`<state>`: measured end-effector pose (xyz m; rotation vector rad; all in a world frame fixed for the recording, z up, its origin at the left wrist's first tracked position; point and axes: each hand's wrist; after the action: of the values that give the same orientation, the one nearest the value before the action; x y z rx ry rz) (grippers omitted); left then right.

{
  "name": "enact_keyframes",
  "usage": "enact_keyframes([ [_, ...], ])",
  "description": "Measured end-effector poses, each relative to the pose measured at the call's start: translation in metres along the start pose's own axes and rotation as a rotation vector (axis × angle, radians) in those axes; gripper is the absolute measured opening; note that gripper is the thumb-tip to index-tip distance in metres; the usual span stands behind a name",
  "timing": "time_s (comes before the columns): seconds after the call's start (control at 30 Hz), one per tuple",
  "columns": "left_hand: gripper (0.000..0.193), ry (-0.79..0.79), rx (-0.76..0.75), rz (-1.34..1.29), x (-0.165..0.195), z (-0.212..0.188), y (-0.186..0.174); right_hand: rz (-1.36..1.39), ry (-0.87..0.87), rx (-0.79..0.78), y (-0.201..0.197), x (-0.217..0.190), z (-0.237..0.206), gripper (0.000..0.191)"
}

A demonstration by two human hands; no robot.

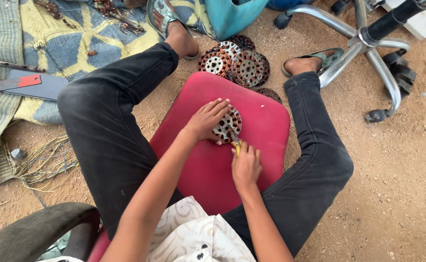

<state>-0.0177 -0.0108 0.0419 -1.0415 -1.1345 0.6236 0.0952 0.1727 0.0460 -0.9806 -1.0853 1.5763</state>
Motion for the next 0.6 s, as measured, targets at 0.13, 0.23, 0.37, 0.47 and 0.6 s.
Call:
enact_keyframes([
  [0.13,0.133,0.029,0.062,0.041,0.000,0.002,0.012,0.001,0.038,-0.013,-0.008,-0.006,0.002,0.032],
  [0.23,0.141,-0.030,-0.030,0.063,0.004,0.002,0.015,0.007,0.014,-0.057,-0.008,-0.003,0.004,0.030],
  [0.37,0.142,-0.060,-0.025,0.083,0.009,-0.001,0.012,0.327,0.152,-0.177,-0.001,0.004,0.007,0.028],
  [0.47,0.140,-0.073,-0.034,0.063,0.011,-0.001,0.008,0.721,0.475,-0.347,0.007,0.006,0.006,0.029],
  [0.6,0.138,-0.059,0.003,0.076,0.012,-0.002,0.009,1.349,0.693,-0.337,0.018,0.017,0.007,0.028],
])
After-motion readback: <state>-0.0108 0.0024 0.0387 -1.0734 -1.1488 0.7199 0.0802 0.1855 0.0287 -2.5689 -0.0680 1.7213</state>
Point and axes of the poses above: each hand's wrist, its own z-axis towards the middle knuckle, its own y-axis out of the palm, x = y × z, and after that the axes turned 12 degrees about -y, right-handed
